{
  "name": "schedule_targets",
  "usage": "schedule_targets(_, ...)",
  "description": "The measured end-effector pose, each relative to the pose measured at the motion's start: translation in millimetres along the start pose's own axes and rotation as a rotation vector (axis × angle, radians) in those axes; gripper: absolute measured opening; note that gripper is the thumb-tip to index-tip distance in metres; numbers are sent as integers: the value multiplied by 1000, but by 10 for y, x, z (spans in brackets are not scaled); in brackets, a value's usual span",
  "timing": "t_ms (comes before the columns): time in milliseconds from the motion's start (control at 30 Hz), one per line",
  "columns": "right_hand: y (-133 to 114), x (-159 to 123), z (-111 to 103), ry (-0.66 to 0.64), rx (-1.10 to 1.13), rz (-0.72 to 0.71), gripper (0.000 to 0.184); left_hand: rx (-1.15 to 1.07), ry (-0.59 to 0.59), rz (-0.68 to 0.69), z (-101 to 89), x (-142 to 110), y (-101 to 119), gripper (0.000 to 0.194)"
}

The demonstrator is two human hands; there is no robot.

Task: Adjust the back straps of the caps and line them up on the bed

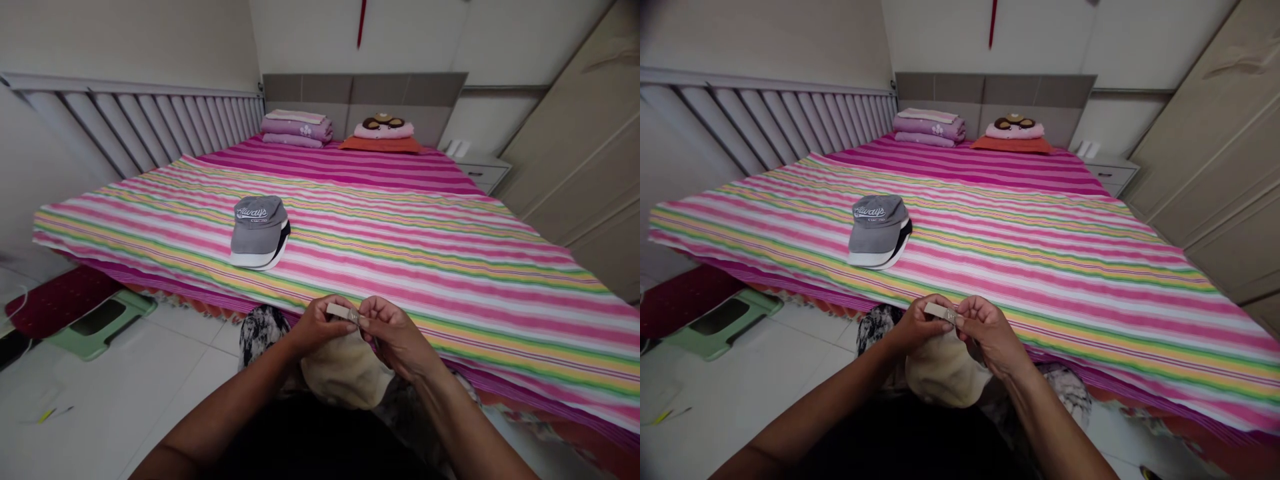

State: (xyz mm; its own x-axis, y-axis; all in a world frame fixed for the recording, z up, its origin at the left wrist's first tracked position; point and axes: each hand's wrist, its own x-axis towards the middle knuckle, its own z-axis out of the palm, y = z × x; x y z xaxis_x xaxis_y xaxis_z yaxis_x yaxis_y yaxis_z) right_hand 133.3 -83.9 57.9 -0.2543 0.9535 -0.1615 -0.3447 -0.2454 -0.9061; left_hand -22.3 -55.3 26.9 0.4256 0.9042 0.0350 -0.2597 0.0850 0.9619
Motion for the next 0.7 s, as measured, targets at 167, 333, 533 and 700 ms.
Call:
schedule_targets(167,-14,7,23,9,-117,7,28,-122,-85,-41,-49,-9,12,34)
schedule_targets(333,-94,-10,15,-18,-151,39,30,-196,27,-96,-45,-17,19,30)
schedule_targets(533,-66,38,-169,-257,-198,122,35,-345,86,-123,-108,-10,22,32)
schedule_targets(700,93,90,-249,-171,-136,106,28,-278,15,-119,-124,-22,23,37)
